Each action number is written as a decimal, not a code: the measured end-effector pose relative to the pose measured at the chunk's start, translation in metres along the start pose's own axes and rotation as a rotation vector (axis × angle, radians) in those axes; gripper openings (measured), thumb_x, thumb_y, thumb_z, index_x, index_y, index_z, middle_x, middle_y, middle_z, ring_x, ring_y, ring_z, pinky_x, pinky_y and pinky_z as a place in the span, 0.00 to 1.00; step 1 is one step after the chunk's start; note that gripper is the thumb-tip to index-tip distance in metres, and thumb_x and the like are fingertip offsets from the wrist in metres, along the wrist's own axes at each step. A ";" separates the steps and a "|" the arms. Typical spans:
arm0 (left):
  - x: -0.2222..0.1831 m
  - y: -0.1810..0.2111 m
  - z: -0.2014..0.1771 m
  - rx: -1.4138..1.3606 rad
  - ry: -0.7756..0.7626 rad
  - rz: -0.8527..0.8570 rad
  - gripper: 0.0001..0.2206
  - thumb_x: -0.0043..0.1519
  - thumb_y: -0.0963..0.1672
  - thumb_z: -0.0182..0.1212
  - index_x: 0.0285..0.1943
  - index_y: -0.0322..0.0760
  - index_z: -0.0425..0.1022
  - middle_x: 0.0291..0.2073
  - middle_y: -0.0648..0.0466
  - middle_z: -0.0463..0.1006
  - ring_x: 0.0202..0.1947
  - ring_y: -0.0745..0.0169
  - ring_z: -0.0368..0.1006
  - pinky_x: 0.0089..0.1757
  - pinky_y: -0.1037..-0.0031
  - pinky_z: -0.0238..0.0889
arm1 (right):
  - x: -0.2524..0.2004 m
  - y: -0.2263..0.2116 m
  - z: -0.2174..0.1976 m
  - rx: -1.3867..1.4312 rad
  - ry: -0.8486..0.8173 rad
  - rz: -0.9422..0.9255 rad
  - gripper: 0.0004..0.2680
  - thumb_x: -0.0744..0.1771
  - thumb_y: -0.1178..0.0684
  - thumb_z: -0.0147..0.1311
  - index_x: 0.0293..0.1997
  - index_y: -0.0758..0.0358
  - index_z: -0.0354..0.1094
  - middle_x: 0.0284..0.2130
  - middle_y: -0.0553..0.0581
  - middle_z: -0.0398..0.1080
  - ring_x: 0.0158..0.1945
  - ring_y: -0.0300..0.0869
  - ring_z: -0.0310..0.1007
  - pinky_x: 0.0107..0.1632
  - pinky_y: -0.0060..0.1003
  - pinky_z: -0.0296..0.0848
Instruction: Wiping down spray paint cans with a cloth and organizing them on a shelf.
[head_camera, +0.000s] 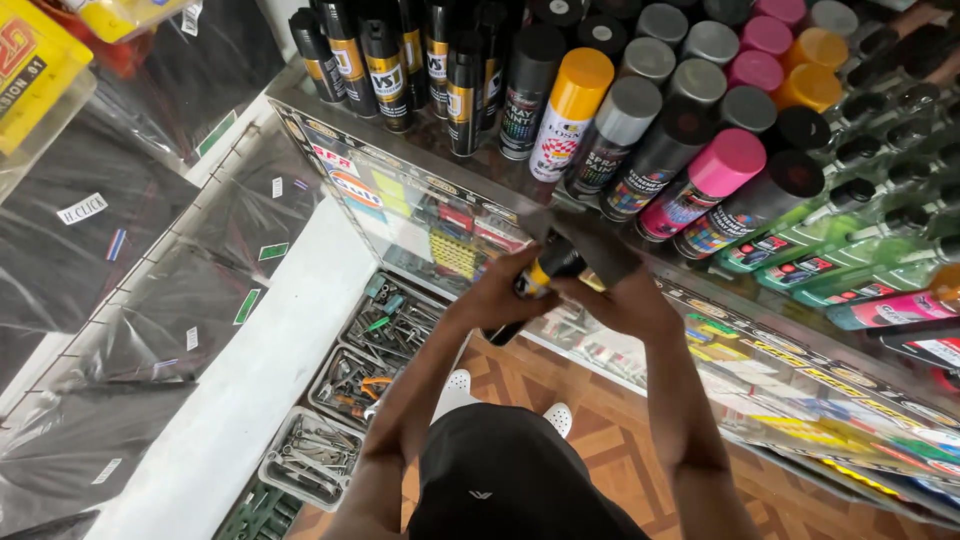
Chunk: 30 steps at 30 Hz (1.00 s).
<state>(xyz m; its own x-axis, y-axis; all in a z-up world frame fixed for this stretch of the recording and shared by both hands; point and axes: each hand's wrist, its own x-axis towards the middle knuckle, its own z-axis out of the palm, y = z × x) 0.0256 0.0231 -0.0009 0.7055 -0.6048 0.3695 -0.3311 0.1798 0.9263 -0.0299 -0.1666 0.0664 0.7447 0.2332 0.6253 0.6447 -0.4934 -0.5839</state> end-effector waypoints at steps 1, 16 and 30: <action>0.005 0.005 -0.007 -0.068 -0.002 0.021 0.19 0.50 0.38 0.71 0.51 0.32 0.75 0.34 0.40 0.79 0.38 0.52 0.76 0.42 0.60 0.69 | 0.009 0.001 0.005 -0.058 0.049 -0.064 0.22 0.62 0.53 0.70 0.61 0.70 0.70 0.56 0.70 0.71 0.64 0.60 0.69 0.66 0.51 0.64; 0.009 0.010 -0.058 -0.105 0.163 0.011 0.24 0.56 0.39 0.72 0.60 0.28 0.69 0.42 0.38 0.77 0.46 0.53 0.74 0.49 0.61 0.69 | 0.019 0.009 0.093 -0.225 0.292 -0.100 0.20 0.65 0.52 0.52 0.61 0.75 0.61 0.55 0.73 0.63 0.56 0.67 0.63 0.62 0.59 0.60; 0.008 -0.042 -0.094 -0.183 0.232 0.011 0.20 0.62 0.41 0.69 0.61 0.31 0.69 0.41 0.44 0.80 0.45 0.61 0.73 0.49 0.62 0.69 | 0.059 -0.016 0.132 -0.178 0.300 -0.110 0.18 0.65 0.57 0.57 0.59 0.78 0.67 0.48 0.77 0.68 0.55 0.72 0.69 0.61 0.61 0.64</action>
<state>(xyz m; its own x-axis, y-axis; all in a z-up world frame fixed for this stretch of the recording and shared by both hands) 0.1044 0.0840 -0.0303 0.8342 -0.4120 0.3665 -0.2354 0.3350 0.9124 0.0270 -0.0343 0.0443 0.5717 0.0502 0.8189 0.6585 -0.6235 -0.4215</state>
